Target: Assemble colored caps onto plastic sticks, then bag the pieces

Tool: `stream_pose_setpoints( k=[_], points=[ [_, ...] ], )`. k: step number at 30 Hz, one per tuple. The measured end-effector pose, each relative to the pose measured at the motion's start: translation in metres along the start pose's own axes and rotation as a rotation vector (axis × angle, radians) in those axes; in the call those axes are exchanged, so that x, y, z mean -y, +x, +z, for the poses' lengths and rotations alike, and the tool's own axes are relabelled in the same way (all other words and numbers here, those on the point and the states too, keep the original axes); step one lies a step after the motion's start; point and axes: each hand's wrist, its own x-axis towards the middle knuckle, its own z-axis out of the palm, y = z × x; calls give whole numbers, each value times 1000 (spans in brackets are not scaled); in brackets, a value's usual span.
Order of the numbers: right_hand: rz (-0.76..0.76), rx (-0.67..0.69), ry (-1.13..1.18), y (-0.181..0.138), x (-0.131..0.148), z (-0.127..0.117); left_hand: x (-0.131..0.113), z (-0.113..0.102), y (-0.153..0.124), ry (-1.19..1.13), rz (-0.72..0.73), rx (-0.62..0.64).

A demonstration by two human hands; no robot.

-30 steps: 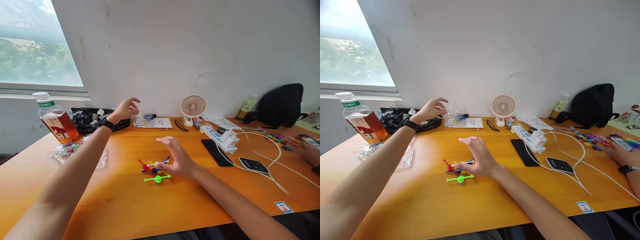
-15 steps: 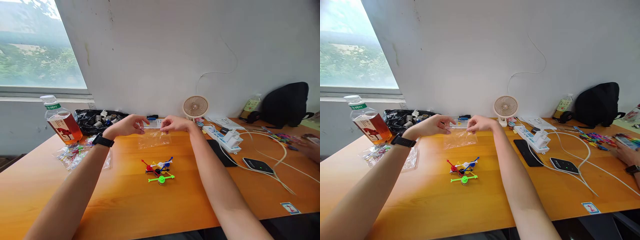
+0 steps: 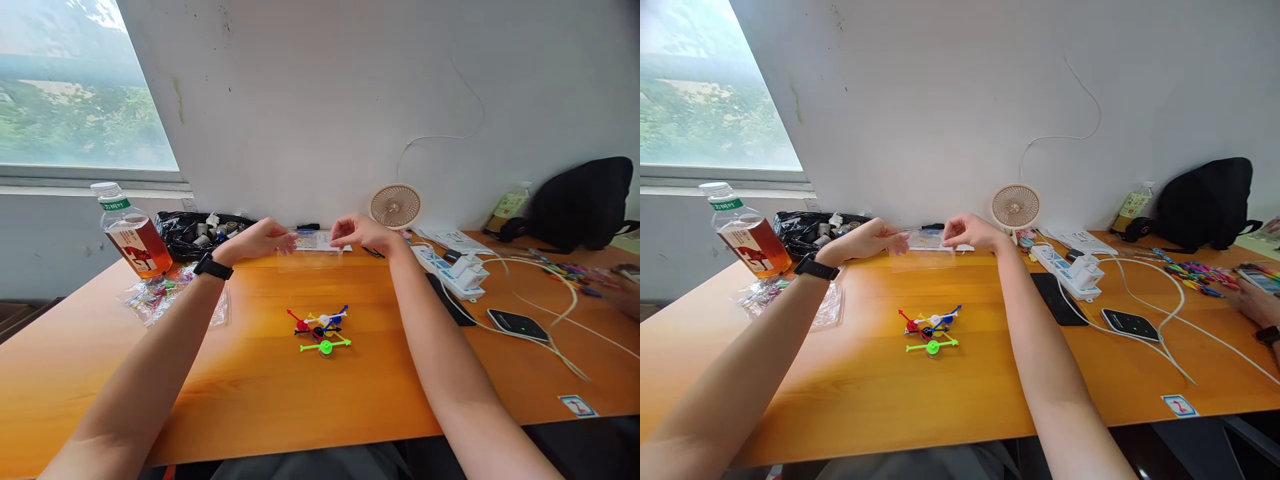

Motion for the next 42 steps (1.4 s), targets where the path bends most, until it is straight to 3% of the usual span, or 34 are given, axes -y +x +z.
stream_pose_setpoints(
  k=[6,13,22,29,33,35,42],
  points=[
    [-29,-128,30,-8,-1,-6,-6,-4,-6,-8,58,-10],
    [-194,-78,15,-3,34,15,-27,8,-5,71,86,-40],
    [-150,-134,-91,-13,50,14,-8,6,0,23,44,-132],
    [-168,-22,-162,-20,69,22,-8,5,-2,51,75,-149],
    [-210,-217,-215,-17,70,23,-8,4,-2,30,68,-161],
    [-222,-251,-216,-16,69,23,-11,4,-3,6,58,-145],
    [-194,-72,-152,-16,71,26,-24,4,-9,112,-2,-149]
  ],
)
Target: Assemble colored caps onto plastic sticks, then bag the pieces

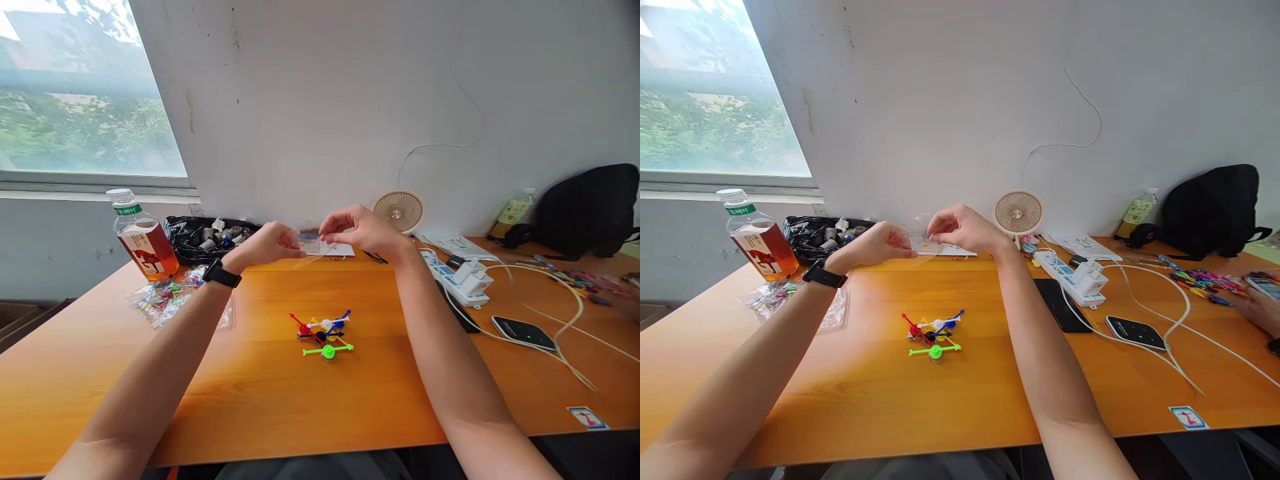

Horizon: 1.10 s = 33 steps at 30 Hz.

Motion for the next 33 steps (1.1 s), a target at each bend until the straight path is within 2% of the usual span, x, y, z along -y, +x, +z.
stream_pose_setpoints(
  k=[2,8,15,17,21,26,30,33],
  points=[
    [-3,-1,-22,0,2,0,-1,0,0,-2,16,20],
    [-53,-114,-148,-1,4,-3,2,-1,1,-8,-15,43],
    [-25,-9,-123,-5,10,-2,3,2,1,-2,22,11],
    [-35,-15,-122,-6,12,-2,3,2,1,-12,4,-17],
    [-67,-110,-149,-5,12,-2,5,2,2,10,-11,-30],
    [-35,-28,-174,-5,14,-2,8,2,4,16,-8,-30],
    [-19,-43,-197,-7,19,-1,8,2,3,-8,-14,11],
    [9,-3,-198,-9,24,0,7,2,3,12,6,12]
  ],
)
